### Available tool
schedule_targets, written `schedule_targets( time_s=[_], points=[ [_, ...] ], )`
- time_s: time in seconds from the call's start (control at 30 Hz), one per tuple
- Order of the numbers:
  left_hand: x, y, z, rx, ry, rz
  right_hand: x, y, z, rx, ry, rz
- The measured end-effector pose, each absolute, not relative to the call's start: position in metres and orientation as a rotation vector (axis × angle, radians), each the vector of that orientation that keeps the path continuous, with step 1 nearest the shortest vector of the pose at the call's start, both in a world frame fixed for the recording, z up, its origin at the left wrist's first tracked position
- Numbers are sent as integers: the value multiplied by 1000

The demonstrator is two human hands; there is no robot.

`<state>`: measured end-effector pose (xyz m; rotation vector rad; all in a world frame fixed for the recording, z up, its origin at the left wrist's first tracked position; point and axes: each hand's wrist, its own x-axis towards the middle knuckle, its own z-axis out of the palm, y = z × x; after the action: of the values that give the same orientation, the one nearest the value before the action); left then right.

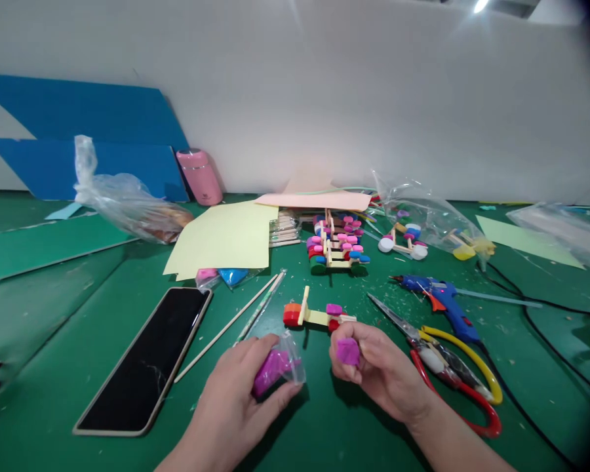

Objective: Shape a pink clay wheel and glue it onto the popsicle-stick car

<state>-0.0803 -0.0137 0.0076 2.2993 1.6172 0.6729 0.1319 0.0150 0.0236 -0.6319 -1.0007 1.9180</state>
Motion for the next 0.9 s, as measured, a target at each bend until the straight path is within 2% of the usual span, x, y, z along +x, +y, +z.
schedule_targets(
  time_s=[0.27, 0.37, 0.47, 0.57, 0.67, 0.9],
  points=[
    [-95, -6, 23, 2622, 1829, 240, 129, 13, 21, -707, -1211, 1824],
    [-98, -8, 27, 2684, 1883, 258, 129, 13, 22, -729, -1265, 1821],
    [-96, -17, 34, 2642, 1830, 495, 130, 14, 24, -748, -1303, 1790],
    [-80, -30, 43, 2397, 1636, 865, 130, 12, 28, -795, -1385, 1740],
    [-52, -40, 46, 1943, 1536, 1058, 125, 7, 31, -832, -1450, 1715],
    [5, -30, 45, 791, 1143, 1218, 112, -7, 31, -1030, -1675, 1327]
  ],
)
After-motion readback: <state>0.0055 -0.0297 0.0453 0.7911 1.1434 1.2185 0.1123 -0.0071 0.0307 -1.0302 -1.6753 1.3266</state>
